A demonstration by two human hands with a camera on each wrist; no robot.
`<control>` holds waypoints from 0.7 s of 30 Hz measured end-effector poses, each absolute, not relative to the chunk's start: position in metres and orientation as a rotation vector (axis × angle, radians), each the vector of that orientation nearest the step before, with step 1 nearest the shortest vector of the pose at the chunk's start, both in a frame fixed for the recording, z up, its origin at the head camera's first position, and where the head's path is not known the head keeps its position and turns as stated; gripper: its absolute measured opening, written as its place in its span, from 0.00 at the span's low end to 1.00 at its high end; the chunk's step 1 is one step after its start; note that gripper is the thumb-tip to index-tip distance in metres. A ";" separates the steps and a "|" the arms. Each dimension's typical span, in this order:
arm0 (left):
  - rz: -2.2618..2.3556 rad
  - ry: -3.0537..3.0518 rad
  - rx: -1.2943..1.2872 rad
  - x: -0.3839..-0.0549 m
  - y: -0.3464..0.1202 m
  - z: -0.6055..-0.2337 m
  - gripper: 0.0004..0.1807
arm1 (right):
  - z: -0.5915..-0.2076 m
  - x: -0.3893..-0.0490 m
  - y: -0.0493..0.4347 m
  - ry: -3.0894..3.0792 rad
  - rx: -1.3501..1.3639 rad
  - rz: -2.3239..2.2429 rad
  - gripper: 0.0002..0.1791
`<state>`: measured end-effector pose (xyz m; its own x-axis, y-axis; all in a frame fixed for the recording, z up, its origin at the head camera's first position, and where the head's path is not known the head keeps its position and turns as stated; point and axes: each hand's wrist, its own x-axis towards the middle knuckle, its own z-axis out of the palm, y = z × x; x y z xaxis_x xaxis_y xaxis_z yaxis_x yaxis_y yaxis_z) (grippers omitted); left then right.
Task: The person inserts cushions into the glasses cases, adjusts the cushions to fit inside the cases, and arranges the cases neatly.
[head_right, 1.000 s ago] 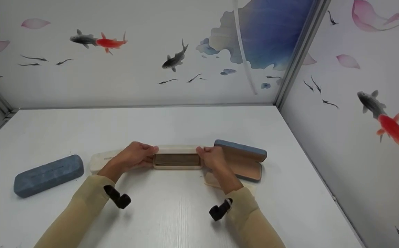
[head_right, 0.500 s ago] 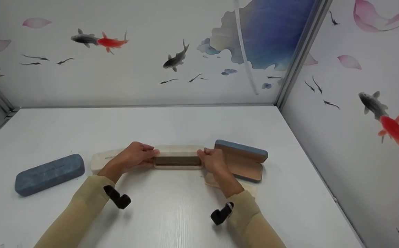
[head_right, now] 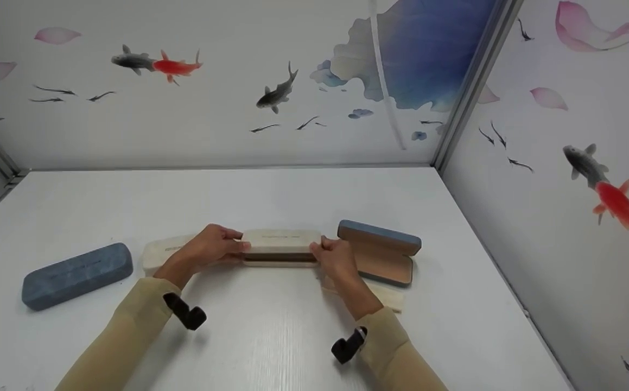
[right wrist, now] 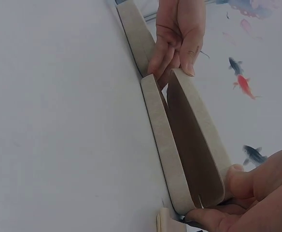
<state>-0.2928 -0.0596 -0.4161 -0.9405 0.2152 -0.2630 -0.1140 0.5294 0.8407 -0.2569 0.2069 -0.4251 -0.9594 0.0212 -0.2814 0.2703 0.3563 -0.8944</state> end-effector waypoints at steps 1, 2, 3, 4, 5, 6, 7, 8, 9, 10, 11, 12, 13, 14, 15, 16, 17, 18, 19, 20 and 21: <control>1.388 2.426 0.082 -0.293 -0.060 -0.416 0.29 | -0.425 -0.256 0.207 2.399 0.261 -1.646 0.27; 1.397 2.417 0.080 -0.293 -0.060 -0.416 0.29 | -0.426 -0.256 0.207 2.402 0.257 -1.650 0.27; 1.405 2.407 0.078 -0.292 -0.059 -0.416 0.29 | -0.427 -0.255 0.206 2.407 0.251 -1.655 0.27; 1.408 2.398 0.082 -0.292 -0.059 -0.416 0.29 | -0.427 -0.255 0.207 2.415 0.244 -1.657 0.27; 1.402 2.405 0.082 -0.292 -0.059 -0.416 0.29 | -0.428 -0.254 0.206 2.419 0.253 -1.662 0.27; 1.396 2.413 0.084 -0.293 -0.059 -0.416 0.29 | -0.428 -0.254 0.206 2.424 0.254 -1.665 0.27; 1.397 2.414 0.079 -0.293 -0.058 -0.415 0.29 | -0.429 -0.253 0.206 2.428 0.258 -1.669 0.27; 1.392 2.420 0.074 -0.293 -0.058 -0.415 0.29 | -0.430 -0.253 0.206 2.436 0.253 -1.670 0.27; 1.391 2.424 0.068 -0.293 -0.058 -0.415 0.29 | -0.430 -0.253 0.205 2.444 0.248 -1.671 0.27; 1.388 2.431 0.067 -0.293 -0.058 -0.415 0.29 | -0.431 -0.252 0.205 2.452 0.241 -1.667 0.27; 1.391 2.432 0.061 -0.293 -0.059 -0.416 0.28 | -0.431 -0.251 0.205 2.457 0.243 -1.665 0.27; 1.393 2.431 0.058 -0.293 -0.059 -0.416 0.28 | -0.432 -0.250 0.204 2.460 0.245 -1.665 0.27; 1.397 2.424 0.051 -0.293 -0.059 -0.416 0.28 | -0.433 -0.250 0.204 2.458 0.249 -1.673 0.27; 1.396 2.425 0.049 -0.293 -0.060 -0.417 0.28 | -0.433 -0.249 0.203 2.454 0.253 -1.686 0.28; 1.394 2.427 0.047 -0.293 -0.060 -0.417 0.28 | -0.433 -0.247 0.202 2.449 0.261 -1.699 0.28; 1.395 2.428 0.044 -0.292 -0.060 -0.417 0.27 | -0.434 -0.246 0.202 2.442 0.267 -1.711 0.28; 1.402 2.422 0.038 -0.292 -0.060 -0.418 0.28 | -0.434 -0.245 0.201 2.438 0.279 -1.725 0.28; 1.406 2.420 0.034 -0.292 -0.060 -0.418 0.28 | -0.435 -0.245 0.200 2.434 0.283 -1.737 0.28; 1.409 2.422 0.034 -0.292 -0.060 -0.418 0.28 | -0.436 -0.244 0.200 2.437 0.285 -1.741 0.28; 1.407 2.427 0.034 -0.291 -0.060 -0.418 0.28 | -0.436 -0.244 0.200 2.447 0.287 -1.740 0.28; 1.409 2.427 0.035 -0.291 -0.059 -0.418 0.28 | -0.437 -0.244 0.200 2.459 0.288 -1.733 0.28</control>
<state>-0.2912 -0.0595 -0.4178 -0.9440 0.1861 -0.2723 -0.1442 0.5095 0.8483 -0.2436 0.1996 -0.4369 -0.9748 0.0862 -0.2059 0.2229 0.3262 -0.9186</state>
